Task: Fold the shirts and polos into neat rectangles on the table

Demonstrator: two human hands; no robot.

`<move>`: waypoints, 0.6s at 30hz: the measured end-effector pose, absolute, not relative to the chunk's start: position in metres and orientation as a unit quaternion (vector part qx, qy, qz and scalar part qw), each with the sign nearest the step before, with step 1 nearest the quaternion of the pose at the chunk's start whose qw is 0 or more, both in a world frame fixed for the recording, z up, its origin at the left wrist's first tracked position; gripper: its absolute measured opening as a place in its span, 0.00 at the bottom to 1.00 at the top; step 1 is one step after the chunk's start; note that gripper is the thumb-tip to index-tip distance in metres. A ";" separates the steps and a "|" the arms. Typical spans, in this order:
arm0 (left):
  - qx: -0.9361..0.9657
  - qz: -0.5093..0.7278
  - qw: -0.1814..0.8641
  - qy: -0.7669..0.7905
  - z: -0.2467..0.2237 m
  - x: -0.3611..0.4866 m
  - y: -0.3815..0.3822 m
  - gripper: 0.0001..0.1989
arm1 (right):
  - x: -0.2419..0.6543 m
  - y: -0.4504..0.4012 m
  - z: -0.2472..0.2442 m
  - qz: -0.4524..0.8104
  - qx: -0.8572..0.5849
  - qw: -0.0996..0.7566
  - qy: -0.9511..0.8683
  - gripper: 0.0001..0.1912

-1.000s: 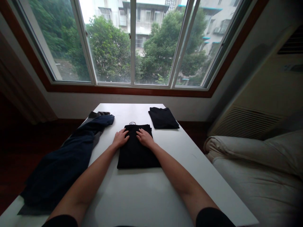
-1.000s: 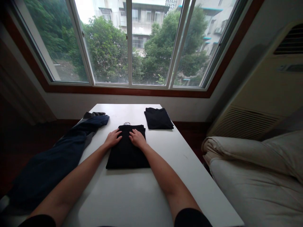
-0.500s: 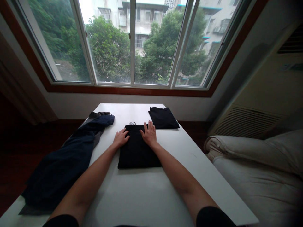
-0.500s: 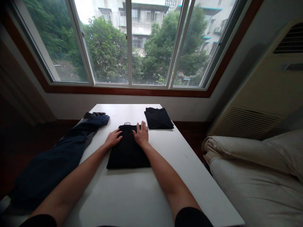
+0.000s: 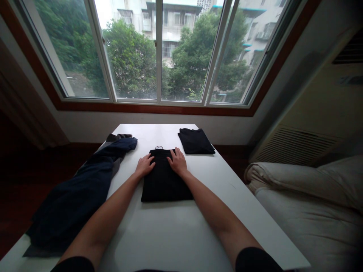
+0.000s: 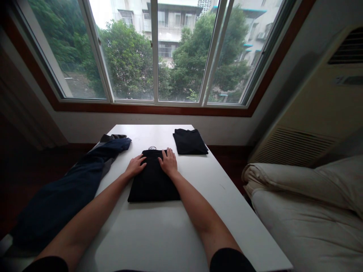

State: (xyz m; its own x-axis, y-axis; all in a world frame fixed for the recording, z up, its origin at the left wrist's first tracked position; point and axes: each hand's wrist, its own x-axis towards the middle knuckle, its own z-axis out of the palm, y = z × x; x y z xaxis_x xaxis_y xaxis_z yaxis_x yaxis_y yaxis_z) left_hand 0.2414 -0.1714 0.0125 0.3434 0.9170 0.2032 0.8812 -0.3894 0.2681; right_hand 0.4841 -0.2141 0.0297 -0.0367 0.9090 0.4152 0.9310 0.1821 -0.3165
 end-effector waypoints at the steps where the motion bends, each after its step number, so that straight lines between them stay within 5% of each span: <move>1: 0.818 0.161 0.056 0.550 0.013 0.241 -0.171 0.25 | 0.484 -0.214 0.030 -0.022 -0.629 0.271 -0.728 0.30; 18: 0.816 0.177 0.055 0.548 0.007 0.242 -0.167 0.22 | 0.474 -0.216 0.030 0.006 -0.532 0.229 -0.815 0.23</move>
State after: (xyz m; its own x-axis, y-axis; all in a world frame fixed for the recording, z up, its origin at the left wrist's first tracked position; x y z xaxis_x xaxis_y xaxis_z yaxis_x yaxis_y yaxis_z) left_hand 0.2418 -0.1671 0.0070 0.3372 0.9130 0.2295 0.8742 -0.3942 0.2835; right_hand 0.4737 -0.2157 0.0301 -0.3299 0.8698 0.3669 0.8646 0.4344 -0.2525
